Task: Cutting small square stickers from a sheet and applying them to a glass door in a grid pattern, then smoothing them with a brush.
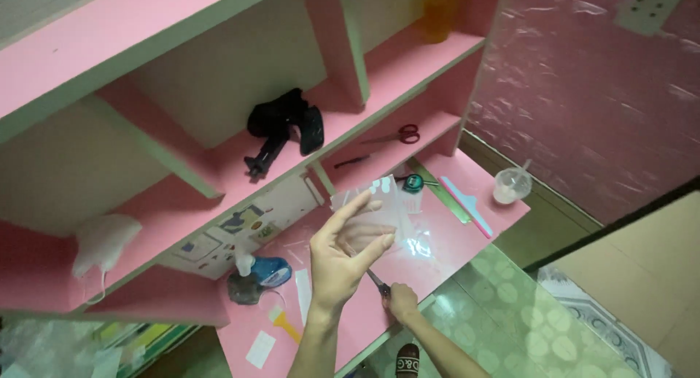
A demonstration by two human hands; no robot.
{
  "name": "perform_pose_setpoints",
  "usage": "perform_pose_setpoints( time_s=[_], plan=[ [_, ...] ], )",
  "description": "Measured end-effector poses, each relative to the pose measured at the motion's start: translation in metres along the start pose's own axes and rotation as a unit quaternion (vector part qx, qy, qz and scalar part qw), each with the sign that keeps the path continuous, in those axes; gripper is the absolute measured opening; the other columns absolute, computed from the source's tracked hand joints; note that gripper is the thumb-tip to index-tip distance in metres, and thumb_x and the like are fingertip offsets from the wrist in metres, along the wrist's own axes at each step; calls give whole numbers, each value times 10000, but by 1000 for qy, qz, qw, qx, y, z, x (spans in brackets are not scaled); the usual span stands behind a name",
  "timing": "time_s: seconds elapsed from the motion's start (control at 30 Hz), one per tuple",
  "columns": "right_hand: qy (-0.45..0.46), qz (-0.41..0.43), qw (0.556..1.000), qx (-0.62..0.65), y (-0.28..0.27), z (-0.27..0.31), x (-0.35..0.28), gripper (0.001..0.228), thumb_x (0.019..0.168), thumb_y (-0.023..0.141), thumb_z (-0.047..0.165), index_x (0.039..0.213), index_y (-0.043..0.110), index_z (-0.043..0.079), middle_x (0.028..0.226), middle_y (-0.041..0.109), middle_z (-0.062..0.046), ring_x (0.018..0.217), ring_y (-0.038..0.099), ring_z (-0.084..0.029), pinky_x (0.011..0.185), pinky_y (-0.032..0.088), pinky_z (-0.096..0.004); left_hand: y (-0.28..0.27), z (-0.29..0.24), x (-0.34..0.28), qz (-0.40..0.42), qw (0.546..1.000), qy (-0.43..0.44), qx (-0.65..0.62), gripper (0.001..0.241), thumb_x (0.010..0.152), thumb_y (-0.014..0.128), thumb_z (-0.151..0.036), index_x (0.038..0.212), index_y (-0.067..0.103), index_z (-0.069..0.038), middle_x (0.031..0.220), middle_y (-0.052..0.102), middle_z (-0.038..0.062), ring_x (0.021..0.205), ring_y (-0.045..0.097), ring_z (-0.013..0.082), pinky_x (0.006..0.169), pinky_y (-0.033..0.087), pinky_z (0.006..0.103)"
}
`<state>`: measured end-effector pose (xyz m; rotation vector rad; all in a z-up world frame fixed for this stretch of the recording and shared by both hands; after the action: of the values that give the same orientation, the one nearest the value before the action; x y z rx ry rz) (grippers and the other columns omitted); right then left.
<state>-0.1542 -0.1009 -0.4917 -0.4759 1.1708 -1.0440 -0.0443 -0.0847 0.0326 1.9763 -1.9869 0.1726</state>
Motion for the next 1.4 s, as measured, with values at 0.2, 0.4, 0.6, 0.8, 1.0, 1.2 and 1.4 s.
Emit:
perform_pose_setpoints(
  time_s=[0.2,0.4,0.6,0.8,1.0,1.2,1.4],
  plan=[
    [-36,150,833,531,-54,-26,-114,244,948,686,204,734,613,111,548,576,-19,454,425,-75,484,259,-223,28,26,5,52,998,-16,-43,668,754,830,46,1374,589,-16,1243,707,206,872,801,242,775,668,299],
    [32,33,630,775,-76,-114,-211,317,940,684,323,1073,684,35,784,573,-33,531,416,-65,433,259,-194,112,51,7,156,983,-17,-95,683,768,839,10,1395,573,-44,1251,706,194,865,791,230,818,655,296],
    [-119,-204,671,703,-205,-140,-339,661,798,698,678,792,562,30,651,457,-37,556,315,-100,508,192,-268,220,56,-22,287,950,-18,-120,684,784,832,-3,1409,562,-64,1262,709,173,848,789,191,837,655,274],
    [-59,-369,689,621,-258,-164,-446,634,844,656,664,740,552,47,659,499,-60,601,448,-163,601,348,-308,316,40,-71,405,900,-24,-159,659,808,814,2,1411,559,-72,1272,695,178,870,791,189,877,639,271],
    [46,-437,660,609,-250,-184,-500,394,883,708,374,732,573,36,650,505,-57,584,426,-156,540,330,-300,373,32,-119,486,854,-40,-184,665,805,821,-20,1412,551,-60,1253,705,208,899,797,199,869,656,280],
    [109,-446,654,601,-250,-188,-525,220,890,727,101,718,607,34,654,532,-47,583,454,-152,535,375,-306,389,35,-149,521,827,-39,-211,671,814,816,11,1421,536,-43,1249,699,223,910,797,222,872,672,303],
    [113,-457,703,533,-258,-190,-529,375,896,721,382,708,626,72,641,533,-11,568,455,-124,529,350,-278,385,37,-159,536,816,-39,-214,661,836,803,6,1432,521,-45,1272,688,223,901,796,221,872,679,311]
  ],
)
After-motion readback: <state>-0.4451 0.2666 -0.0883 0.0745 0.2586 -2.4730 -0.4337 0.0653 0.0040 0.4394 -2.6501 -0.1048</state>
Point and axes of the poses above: each hand's wrist, its own x-axis towards the middle knuckle, its own y-axis out of the palm, z = x × y, the point moved 6 cm from there along x, towards the middle knuckle
